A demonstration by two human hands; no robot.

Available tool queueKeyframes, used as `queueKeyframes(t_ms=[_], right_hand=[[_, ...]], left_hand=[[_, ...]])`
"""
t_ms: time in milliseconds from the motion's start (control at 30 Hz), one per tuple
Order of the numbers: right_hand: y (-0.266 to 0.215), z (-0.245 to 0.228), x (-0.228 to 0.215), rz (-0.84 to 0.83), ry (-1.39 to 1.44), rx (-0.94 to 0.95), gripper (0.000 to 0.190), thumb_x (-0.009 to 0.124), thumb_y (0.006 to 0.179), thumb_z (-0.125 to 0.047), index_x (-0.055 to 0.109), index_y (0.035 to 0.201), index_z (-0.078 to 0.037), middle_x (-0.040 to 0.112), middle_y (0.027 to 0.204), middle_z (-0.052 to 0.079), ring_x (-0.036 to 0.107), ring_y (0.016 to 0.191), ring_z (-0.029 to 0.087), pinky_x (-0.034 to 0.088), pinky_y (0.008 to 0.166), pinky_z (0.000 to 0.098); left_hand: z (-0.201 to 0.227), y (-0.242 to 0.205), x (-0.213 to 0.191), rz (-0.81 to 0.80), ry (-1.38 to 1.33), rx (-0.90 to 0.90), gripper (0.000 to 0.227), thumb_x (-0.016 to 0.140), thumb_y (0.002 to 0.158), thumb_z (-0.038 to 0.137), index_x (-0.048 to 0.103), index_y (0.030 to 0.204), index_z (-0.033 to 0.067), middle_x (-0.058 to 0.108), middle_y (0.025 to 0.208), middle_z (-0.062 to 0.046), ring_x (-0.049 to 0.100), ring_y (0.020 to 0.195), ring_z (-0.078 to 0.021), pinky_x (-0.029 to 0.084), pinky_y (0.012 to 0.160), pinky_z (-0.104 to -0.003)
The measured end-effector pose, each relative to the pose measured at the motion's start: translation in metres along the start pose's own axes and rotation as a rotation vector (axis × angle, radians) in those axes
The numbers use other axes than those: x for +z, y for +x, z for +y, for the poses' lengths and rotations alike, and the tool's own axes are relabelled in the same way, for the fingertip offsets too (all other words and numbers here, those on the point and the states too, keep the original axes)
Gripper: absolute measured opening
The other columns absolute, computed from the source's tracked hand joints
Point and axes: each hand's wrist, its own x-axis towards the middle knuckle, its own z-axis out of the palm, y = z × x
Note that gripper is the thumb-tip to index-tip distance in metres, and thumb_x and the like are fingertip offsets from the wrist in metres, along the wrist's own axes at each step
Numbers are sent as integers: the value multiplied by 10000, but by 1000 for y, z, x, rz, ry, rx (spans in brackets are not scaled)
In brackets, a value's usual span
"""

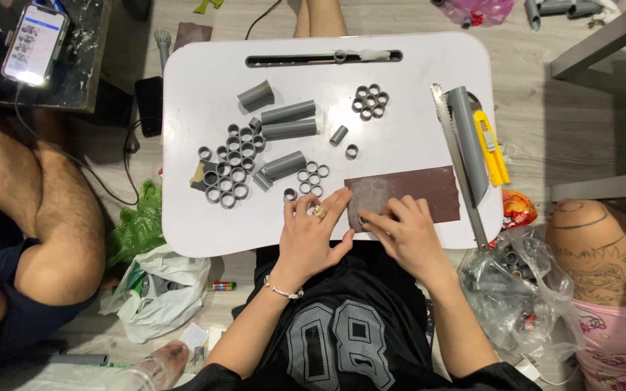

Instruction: The person is sanding the edges of small PVC rings using a piece of sandpaper on a white tray.

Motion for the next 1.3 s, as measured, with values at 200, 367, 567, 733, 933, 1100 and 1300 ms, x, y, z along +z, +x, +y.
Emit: queueKeyframes(t_ms=[200,367,567,733,933,1100,1300], right_hand=[[17,12,16,71,-19,14,147,717,985,-308,767,1123,-296,495,806,-24,508,773,220,416,750,379],[4,-6,2,6,67,-26,130,715,978,-298,773,1087,-256,501,793,-10,511,761,219,407,751,363],[7,14,5,17,47,46,115,726,985,-310,791,1059,-250,491,781,-28,495,741,185,393,752,337],[12,7,20,10,57,5,134,718,983,-322,782,1083,-260,532,811,-18,528,782,208,415,763,362],[1,6,-5,-66,133,10,133,745,962,-321,795,1049,-234,559,791,-3,553,765,219,413,770,359],[15,20,9,23,38,57,152,711,995,-339,785,1110,-272,517,794,-35,528,764,174,401,788,330],[11,-5,-6,-83,170,-1,129,732,976,-305,792,1070,-239,542,764,-20,551,761,191,402,813,341]], left_hand=[[2,1,-5,7,-16,10,635,665,873,442,614,1457,198,663,1424,22,567,1073,-289,395,914,-454],[3,0,-4,10,-7,22,628,672,866,442,619,1443,201,668,1410,27,563,1068,-284,394,905,-443],[3,1,-4,-6,5,13,618,663,874,454,623,1436,200,674,1400,19,564,1073,-282,397,898,-443],[2,0,-3,-14,15,4,626,653,870,462,618,1442,211,673,1401,40,565,1065,-274,396,895,-433],[3,0,-3,-2,16,9,617,650,876,465,615,1438,213,672,1404,29,565,1073,-283,403,896,-439],[3,0,-4,-16,12,3,624,651,870,464,611,1440,212,668,1413,36,559,1078,-284,395,908,-443],[3,0,-5,-36,12,1,624,641,880,466,605,1449,213,666,1421,29,564,1081,-286,395,911,-447]])
